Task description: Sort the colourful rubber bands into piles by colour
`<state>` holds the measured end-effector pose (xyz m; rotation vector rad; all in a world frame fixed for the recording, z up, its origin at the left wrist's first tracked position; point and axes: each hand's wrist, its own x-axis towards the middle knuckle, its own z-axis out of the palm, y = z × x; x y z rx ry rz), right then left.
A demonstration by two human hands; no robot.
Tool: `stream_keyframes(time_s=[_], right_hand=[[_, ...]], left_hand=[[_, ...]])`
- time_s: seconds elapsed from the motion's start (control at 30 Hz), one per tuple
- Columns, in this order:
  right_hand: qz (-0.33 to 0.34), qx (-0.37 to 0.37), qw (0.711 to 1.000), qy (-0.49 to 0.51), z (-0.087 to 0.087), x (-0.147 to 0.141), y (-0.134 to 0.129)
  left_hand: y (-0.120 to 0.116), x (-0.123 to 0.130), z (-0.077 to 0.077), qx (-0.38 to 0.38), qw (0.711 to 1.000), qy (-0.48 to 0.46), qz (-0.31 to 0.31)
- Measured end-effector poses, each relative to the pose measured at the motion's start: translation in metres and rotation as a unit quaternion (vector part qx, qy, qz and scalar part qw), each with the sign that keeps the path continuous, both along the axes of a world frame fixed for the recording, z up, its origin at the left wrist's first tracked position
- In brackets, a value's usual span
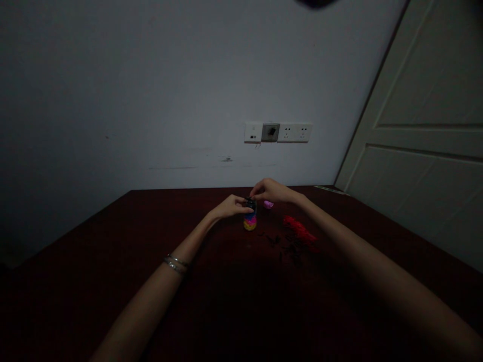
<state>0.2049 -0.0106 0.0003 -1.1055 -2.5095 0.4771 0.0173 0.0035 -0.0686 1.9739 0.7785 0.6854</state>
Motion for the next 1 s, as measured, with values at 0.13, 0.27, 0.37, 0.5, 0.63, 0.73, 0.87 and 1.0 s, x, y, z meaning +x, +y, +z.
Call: stream_keyframes(time_s=[0.13, 0.27, 0.37, 0.5, 0.63, 0.73, 0.87, 1.0], right_hand=[[0.001, 0.027, 0.999, -0.035, -0.003, -0.001, -0.002], [-0.028, 0.04, 0.998, -0.048, -0.005, -0.003, -0.007], [-0.038, 0.055, 0.997, -0.047, -0.004, -0.006, -0.009], [-0.059, 0.028, 0.995, -0.08, -0.002, -0.012, -0.005], [-0.049, -0.018, 0.993, -0.104, -0.003, -0.017, 0.006], [-0.044, -0.049, 0.993, -0.096, -0.007, -0.019, 0.014], [-0.037, -0.096, 0.988, -0.115, -0.012, -0.02, 0.018], [-0.011, -0.086, 0.992, -0.092, -0.012, -0.02, 0.019]], left_hand=[[0.001, 0.0, -0.001, 0.024, 1.0, 0.01, 0.006], [0.001, -0.001, 0.0, 0.029, 0.999, 0.017, 0.008], [0.0, -0.001, 0.0, 0.015, 1.0, 0.012, 0.001], [0.0, 0.0, 0.0, 0.02, 1.0, 0.015, 0.011], [0.001, -0.001, 0.0, 0.031, 0.999, 0.018, 0.02], [0.0, -0.001, 0.001, 0.049, 0.998, 0.032, 0.028], [0.001, 0.0, 0.001, 0.059, 0.998, 0.019, 0.014], [0.001, 0.001, 0.001, 0.045, 0.999, 0.01, -0.006]])
